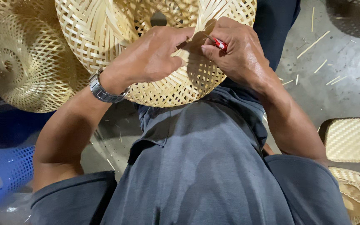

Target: The person sits on the floor and uses a red utility knife to trim excess bamboo strands from the rim of a woven basket. They rotate the basket to access different sections, carefully cutting the protruding material to create a smooth edge.

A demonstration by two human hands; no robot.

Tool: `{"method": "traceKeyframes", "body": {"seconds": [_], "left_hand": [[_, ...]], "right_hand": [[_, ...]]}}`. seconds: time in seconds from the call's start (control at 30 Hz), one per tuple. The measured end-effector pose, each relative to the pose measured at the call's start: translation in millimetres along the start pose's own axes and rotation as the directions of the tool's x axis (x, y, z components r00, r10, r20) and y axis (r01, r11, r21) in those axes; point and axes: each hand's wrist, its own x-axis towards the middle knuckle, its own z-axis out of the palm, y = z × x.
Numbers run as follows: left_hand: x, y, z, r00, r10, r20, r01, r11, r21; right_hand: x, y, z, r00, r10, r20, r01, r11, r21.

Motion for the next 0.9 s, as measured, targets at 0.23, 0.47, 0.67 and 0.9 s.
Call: {"method": "traceKeyframes", "body": {"seconds": [0.23,0.47,0.67,0.9], "left_hand": [[0.2,3.8,2.1,0.996,-0.086,-0.036,0.084,0.995,-0.055],[-6.2,-2.9,9.7,0.992,-0.043,-0.122,0.046,0.999,0.018],[-9.8,2.0,6.8,0.99,-0.125,-0.065,0.108,0.969,-0.222],[-9.9,-5.9,8.8,0.99,0.026,-0.138,-0.039,0.995,-0.093]], "right_hand": [[0.6,-4.8,3.3,0.999,-0.04,-0.026,0.039,0.999,-0.013],[-0.4,-12.5,-28.8,0.989,0.143,-0.022,-0.142,0.988,0.064],[-18.2,-8.1,-57.6,0.981,0.13,-0.141,-0.154,0.973,-0.171],[-25.0,-7.3,-38.9,0.993,0.041,-0.108,-0.084,0.899,-0.43]]}}
